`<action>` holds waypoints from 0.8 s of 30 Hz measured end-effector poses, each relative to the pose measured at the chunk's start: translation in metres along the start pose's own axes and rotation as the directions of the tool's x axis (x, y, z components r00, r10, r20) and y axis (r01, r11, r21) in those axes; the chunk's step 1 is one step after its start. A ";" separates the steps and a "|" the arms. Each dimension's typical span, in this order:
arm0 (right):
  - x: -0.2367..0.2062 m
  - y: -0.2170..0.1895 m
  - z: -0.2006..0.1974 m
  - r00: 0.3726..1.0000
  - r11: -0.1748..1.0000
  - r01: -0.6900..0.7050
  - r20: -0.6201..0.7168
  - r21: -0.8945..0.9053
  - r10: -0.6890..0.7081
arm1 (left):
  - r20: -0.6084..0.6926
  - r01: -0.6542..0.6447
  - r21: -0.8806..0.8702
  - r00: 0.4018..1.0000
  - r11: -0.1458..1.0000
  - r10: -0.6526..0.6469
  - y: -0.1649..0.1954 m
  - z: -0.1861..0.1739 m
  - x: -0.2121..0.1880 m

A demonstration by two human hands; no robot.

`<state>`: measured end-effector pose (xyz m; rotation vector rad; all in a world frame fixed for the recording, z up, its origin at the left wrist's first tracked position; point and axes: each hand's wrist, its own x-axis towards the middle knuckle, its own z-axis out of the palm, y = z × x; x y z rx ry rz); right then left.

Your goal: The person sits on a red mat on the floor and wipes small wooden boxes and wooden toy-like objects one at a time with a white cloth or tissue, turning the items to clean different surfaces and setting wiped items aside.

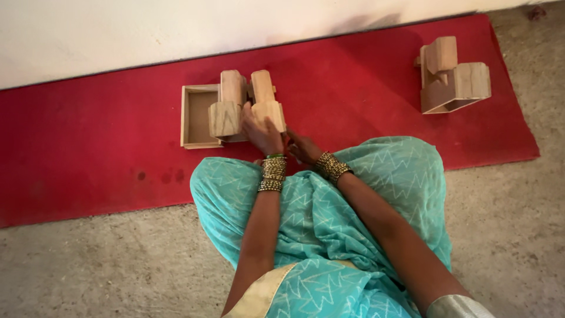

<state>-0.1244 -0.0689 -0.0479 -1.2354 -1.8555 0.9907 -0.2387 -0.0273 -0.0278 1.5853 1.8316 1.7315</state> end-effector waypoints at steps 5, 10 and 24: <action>0.001 0.004 0.020 0.931 0.369 -0.339 0.252 0.865 0.265 | 0.180 -0.307 0.332 0.949 0.892 0.260 0.025 -0.007 -0.012; 0.005 0.002 0.005 0.904 0.307 -0.343 0.223 0.888 0.364 | 0.238 -0.367 0.577 0.930 0.730 0.280 0.007 0.009 -0.012; -0.065 0.085 -0.305 0.413 0.752 -0.489 -0.876 -0.443 -0.248 | 0.160 -0.514 0.545 0.839 0.662 0.520 -0.017 0.033 0.000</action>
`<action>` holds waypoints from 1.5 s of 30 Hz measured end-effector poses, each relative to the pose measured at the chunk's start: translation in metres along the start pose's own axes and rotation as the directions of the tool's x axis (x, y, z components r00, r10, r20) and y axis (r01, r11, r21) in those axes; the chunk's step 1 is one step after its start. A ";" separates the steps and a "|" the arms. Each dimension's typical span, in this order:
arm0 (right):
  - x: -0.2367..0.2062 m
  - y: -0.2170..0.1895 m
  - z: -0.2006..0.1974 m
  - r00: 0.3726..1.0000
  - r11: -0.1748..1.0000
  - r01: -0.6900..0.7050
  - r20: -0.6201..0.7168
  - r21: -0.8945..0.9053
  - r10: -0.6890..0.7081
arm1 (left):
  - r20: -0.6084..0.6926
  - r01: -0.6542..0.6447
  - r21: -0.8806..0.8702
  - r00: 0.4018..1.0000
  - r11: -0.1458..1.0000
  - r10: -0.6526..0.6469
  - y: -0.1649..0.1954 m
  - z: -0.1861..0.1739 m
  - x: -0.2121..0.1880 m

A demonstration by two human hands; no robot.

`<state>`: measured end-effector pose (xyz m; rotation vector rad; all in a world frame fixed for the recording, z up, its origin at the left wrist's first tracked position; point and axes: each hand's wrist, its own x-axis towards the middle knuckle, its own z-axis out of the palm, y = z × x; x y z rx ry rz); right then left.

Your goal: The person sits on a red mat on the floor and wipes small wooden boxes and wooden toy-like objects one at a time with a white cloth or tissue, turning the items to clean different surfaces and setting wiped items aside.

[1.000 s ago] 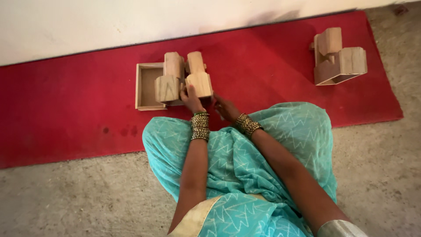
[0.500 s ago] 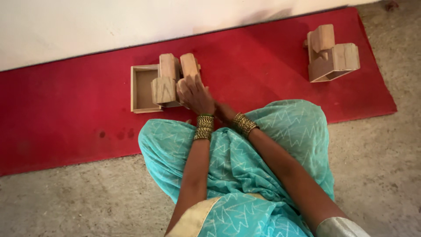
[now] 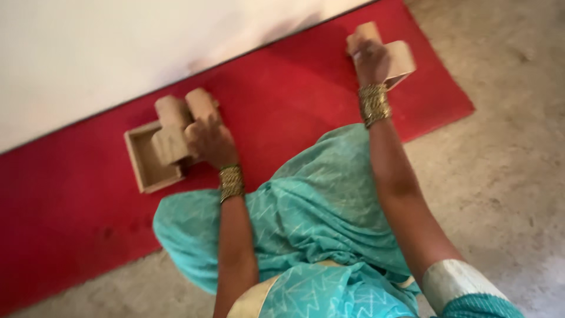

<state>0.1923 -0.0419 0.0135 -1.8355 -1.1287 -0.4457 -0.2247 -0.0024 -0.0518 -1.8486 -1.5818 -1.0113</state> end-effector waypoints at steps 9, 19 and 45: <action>0.045 0.065 -0.045 0.785 0.818 -0.061 0.478 -0.573 0.393 | 0.146 0.017 0.046 0.989 0.999 -0.024 0.022 0.011 0.010; -0.004 -0.018 -0.001 0.695 0.771 -0.068 0.524 -0.634 0.492 | -0.011 0.050 0.109 0.999 0.993 -0.049 0.010 0.010 0.011; -0.146 -0.158 0.010 0.873 0.999 0.048 0.486 -0.026 -0.029 | 0.326 0.024 -0.578 0.923 0.815 0.204 0.032 -0.047 -0.023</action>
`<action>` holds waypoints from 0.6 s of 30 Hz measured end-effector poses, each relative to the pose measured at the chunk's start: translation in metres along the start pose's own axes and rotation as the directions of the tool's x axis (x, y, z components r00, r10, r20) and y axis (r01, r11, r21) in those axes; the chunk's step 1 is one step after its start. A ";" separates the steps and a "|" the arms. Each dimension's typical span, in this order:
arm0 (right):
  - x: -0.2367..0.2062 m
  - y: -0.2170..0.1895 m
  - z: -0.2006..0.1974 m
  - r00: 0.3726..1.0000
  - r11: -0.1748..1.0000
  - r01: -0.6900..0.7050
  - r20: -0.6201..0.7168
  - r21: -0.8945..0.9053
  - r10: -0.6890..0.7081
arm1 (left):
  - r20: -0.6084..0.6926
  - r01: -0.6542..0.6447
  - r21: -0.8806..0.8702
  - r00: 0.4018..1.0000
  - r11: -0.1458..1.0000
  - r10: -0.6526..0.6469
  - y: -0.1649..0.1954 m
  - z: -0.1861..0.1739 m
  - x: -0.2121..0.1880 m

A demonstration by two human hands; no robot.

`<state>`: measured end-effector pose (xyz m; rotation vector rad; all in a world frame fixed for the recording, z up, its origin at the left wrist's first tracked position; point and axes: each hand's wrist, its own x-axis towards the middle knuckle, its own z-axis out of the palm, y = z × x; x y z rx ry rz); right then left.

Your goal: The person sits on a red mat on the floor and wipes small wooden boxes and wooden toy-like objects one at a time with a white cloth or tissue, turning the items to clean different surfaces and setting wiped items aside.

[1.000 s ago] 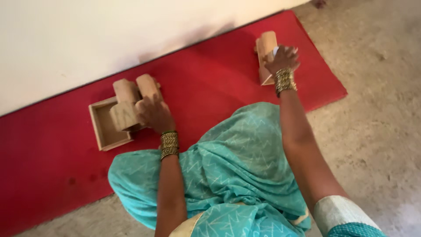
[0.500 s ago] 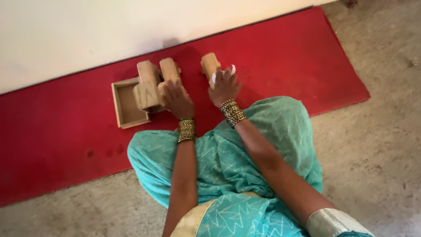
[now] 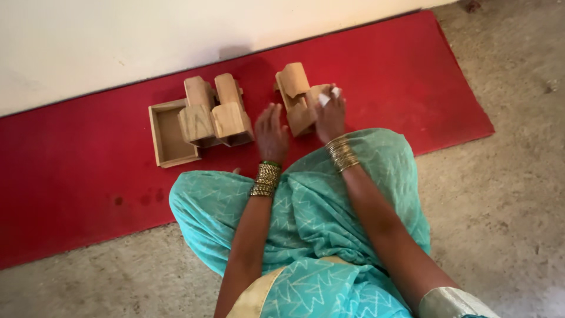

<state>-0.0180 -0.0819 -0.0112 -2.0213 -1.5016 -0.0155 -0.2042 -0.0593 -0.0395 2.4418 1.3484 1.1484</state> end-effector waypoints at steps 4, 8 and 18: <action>0.025 0.039 -0.013 0.977 0.925 0.056 -0.210 0.376 0.026 | 0.144 0.096 -0.415 0.989 0.905 -0.039 0.030 0.031 0.001; 0.036 0.058 -0.013 0.955 0.928 0.054 -0.291 0.368 0.060 | 0.202 0.059 -0.484 0.978 0.873 0.046 0.058 0.052 0.004; 0.025 0.011 0.015 0.972 0.413 -0.236 0.222 0.880 0.081 | 0.091 0.227 -0.627 0.971 0.746 -0.219 0.032 0.048 0.019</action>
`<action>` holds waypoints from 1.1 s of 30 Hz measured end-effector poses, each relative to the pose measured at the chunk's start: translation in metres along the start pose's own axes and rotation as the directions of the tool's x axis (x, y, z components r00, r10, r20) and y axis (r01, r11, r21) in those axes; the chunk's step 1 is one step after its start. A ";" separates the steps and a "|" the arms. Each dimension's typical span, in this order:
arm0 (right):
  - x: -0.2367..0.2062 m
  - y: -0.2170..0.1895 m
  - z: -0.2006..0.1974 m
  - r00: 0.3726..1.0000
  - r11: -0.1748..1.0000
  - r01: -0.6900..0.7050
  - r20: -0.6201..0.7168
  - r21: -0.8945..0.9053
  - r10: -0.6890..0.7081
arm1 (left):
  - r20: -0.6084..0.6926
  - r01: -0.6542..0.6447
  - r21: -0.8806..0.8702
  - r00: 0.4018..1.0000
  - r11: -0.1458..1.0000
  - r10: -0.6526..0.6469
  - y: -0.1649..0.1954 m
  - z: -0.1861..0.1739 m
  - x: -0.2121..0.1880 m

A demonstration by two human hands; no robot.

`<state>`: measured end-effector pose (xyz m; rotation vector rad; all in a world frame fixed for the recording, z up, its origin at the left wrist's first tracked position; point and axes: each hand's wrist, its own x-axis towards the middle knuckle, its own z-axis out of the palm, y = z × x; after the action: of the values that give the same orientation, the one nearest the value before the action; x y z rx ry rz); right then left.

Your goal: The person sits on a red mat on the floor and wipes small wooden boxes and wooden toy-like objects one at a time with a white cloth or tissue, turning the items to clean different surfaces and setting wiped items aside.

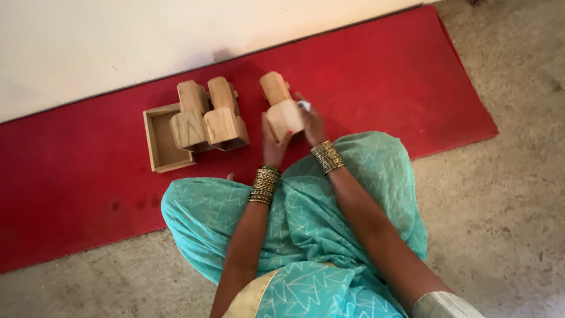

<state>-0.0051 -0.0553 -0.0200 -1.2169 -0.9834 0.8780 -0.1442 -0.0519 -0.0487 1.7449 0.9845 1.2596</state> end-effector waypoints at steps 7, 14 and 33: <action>-0.024 0.021 0.041 0.941 0.907 0.337 0.067 -0.254 -0.332 | -0.265 0.301 0.011 0.920 0.954 -0.287 -0.016 -0.028 0.013; -0.016 0.019 0.024 1.000 0.923 -0.011 -0.024 -0.384 0.002 | -0.381 0.522 0.237 0.826 0.820 -0.416 -0.001 -0.025 0.014; -0.022 0.012 0.020 0.961 0.885 -0.141 -0.277 -0.443 0.015 | -0.011 0.252 0.323 0.965 0.912 -0.263 -0.001 -0.058 -0.002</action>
<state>-0.0313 -0.0673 -0.0330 -1.7424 -0.9532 0.5303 -0.2007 -0.0455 -0.0375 1.7954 1.4141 0.9372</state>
